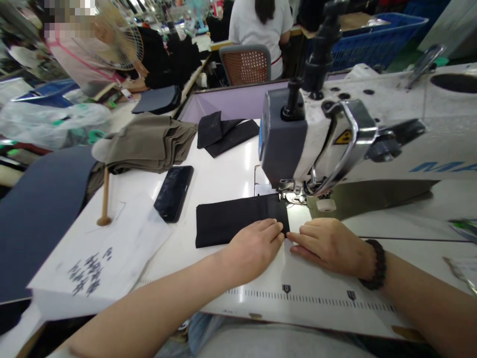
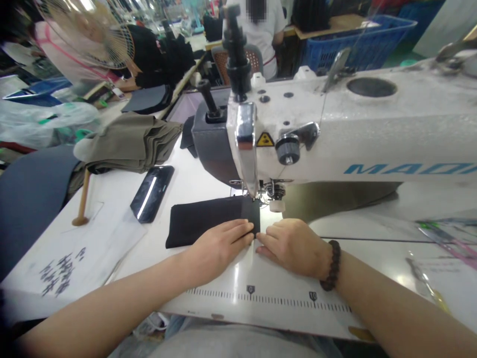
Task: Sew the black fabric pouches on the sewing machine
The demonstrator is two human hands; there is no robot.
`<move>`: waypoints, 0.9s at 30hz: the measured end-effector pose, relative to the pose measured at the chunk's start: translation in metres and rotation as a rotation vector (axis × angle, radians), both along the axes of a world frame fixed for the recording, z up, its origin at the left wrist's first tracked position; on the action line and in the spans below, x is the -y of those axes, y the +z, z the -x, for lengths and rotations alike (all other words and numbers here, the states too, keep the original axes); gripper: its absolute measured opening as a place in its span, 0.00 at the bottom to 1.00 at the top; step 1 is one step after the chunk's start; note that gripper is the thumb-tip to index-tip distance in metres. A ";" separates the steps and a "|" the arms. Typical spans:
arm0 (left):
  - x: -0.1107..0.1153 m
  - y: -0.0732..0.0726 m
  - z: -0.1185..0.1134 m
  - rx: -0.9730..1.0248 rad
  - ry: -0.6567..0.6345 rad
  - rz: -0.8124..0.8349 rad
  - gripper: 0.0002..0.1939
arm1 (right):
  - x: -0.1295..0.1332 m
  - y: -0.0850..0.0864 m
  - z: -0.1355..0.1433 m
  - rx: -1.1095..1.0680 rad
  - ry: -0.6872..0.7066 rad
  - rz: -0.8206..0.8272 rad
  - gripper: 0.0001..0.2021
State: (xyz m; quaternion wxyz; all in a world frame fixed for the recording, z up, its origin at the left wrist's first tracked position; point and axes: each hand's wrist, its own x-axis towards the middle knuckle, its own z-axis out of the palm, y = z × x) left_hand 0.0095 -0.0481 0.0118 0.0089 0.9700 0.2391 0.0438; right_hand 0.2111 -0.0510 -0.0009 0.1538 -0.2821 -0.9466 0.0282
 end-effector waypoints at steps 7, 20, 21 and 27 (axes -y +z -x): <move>-0.004 -0.008 0.002 0.033 -0.005 -0.038 0.12 | -0.001 -0.001 0.001 0.010 -0.043 -0.012 0.16; -0.027 -0.006 0.000 0.005 0.024 -0.001 0.13 | -0.010 -0.007 0.002 0.046 -0.212 -0.003 0.17; -0.030 -0.007 -0.001 0.007 0.032 0.007 0.13 | -0.011 -0.008 0.003 0.048 -0.228 0.001 0.17; -0.043 -0.006 -0.003 0.023 0.054 0.063 0.13 | -0.013 -0.010 0.005 0.085 -0.318 0.046 0.16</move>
